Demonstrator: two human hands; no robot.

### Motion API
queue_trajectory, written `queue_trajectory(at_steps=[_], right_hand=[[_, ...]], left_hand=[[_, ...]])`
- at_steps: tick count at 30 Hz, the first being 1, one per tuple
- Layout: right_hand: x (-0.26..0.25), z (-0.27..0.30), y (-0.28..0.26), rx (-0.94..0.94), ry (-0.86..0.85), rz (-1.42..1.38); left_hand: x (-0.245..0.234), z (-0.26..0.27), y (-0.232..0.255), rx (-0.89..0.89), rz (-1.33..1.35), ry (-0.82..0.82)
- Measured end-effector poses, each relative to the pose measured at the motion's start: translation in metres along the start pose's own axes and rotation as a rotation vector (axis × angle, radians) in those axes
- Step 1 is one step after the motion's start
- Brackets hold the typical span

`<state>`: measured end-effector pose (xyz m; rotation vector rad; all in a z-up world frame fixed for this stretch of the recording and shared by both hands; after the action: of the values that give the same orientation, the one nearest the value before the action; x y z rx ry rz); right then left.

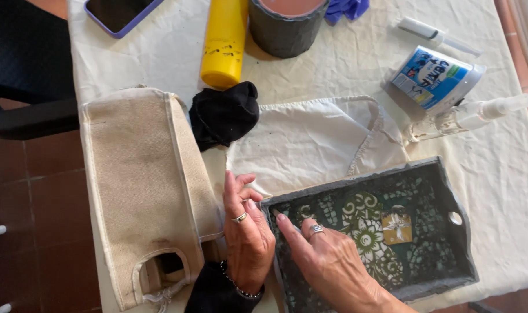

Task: Scraping off excess material or stencil from a decorated wooden tray.

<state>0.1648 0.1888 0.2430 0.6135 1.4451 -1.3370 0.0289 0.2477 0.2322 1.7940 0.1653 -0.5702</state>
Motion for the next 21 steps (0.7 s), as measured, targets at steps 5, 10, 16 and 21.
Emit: queue_trajectory(at_steps=[5,10,16,21], right_hand=[[0.013,0.011,0.015,0.086,-0.004,0.076],[0.008,0.022,0.029,0.223,-0.022,0.112],[0.006,0.027,0.036,0.211,0.037,0.083],[0.006,0.029,0.041,0.124,0.051,0.060]], left_hand=[[-0.001,-0.001,0.002,0.000,0.005,-0.019],[-0.003,-0.002,0.002,-0.002,-0.020,-0.024],[-0.001,-0.002,0.004,0.000,-0.039,-0.036],[0.001,-0.003,0.000,0.019,-0.038,-0.034]])
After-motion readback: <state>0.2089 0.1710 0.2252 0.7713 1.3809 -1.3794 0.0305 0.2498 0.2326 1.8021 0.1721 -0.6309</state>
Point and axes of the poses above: each hand's wrist, its own z-axis away from the middle knuckle, its own x-axis out of the palm, y = z × x, the point moved 1 cm from there along -z, towards the middle knuckle, and after that the axes turned 14 degrees about -y, right-handed, at the moved point
